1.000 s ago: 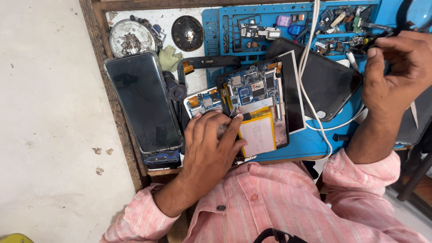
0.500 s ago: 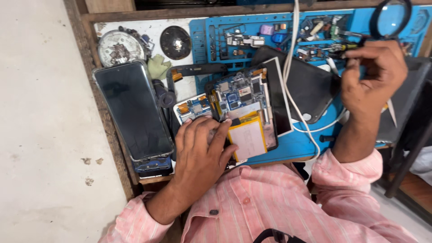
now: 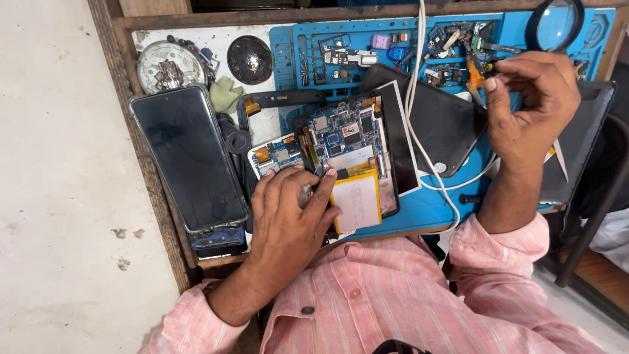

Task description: The person works on a disassembled smartphone, using a soldering iron to heat and reseat a ribbon cable connector on the motherboard. They handle the phone casing and internal components while seated at a cluttered workbench.

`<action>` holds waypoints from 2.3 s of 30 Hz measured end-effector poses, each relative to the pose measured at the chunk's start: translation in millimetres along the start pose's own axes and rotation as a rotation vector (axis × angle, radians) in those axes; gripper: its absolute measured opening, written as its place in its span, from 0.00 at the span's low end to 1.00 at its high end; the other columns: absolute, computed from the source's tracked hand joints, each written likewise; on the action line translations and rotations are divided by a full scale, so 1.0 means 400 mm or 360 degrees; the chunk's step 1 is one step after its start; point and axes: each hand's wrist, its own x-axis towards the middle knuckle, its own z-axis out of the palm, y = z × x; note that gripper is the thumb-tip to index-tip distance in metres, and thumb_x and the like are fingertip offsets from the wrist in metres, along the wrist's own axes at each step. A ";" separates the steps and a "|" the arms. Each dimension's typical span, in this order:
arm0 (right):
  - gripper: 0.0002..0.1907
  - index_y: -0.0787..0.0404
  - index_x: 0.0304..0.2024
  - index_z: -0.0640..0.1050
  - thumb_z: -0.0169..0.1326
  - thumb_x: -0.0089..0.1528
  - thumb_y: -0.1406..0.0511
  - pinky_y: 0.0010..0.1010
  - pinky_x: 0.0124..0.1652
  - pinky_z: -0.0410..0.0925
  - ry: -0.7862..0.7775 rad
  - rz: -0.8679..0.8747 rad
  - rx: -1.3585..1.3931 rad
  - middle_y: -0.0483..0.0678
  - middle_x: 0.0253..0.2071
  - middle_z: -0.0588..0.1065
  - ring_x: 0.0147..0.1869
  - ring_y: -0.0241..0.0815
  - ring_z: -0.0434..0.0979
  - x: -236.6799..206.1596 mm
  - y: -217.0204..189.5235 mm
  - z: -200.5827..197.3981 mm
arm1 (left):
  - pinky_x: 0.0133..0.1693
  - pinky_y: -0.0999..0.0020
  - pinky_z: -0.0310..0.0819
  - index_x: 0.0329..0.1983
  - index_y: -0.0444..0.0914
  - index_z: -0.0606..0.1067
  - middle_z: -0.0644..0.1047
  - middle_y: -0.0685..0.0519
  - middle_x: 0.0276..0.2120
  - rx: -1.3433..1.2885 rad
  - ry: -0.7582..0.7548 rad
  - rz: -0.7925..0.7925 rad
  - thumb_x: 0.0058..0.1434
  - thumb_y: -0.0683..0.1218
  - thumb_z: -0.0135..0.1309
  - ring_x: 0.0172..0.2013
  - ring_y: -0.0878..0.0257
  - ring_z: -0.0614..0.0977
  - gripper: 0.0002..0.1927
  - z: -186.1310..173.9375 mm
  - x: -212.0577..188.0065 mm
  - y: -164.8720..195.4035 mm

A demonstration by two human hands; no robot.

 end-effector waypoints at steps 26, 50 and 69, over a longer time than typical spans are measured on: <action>0.17 0.60 0.46 0.83 0.70 0.57 0.62 0.38 0.40 0.71 -0.0625 -0.0460 -0.0509 0.50 0.44 0.79 0.44 0.49 0.79 -0.040 -0.262 0.102 | 0.62 0.42 0.55 0.67 0.39 0.70 0.67 0.47 0.54 0.0002 -0.0079 0.0018 0.61 0.55 0.63 0.59 0.48 0.69 0.34 -0.002 -0.009 -0.003; 0.16 0.58 0.51 0.81 0.68 0.61 0.68 0.32 0.34 0.69 -0.0624 -0.0405 -0.0285 0.50 0.41 0.75 0.35 0.45 0.76 0.032 -0.217 0.173 | 0.63 0.43 0.54 0.67 0.41 0.70 0.67 0.49 0.55 -0.0020 -0.0113 -0.0013 0.59 0.57 0.62 0.60 0.49 0.68 0.34 0.004 -0.015 -0.011; 0.11 0.56 0.45 0.85 0.65 0.61 0.74 0.30 0.41 0.71 -0.0527 -0.0560 -0.0280 0.49 0.51 0.76 0.43 0.42 0.76 0.025 -0.243 0.203 | 0.63 0.45 0.55 0.65 0.40 0.72 0.68 0.49 0.54 0.0058 -0.0090 0.0016 0.61 0.58 0.61 0.60 0.51 0.68 0.32 -0.005 -0.007 0.000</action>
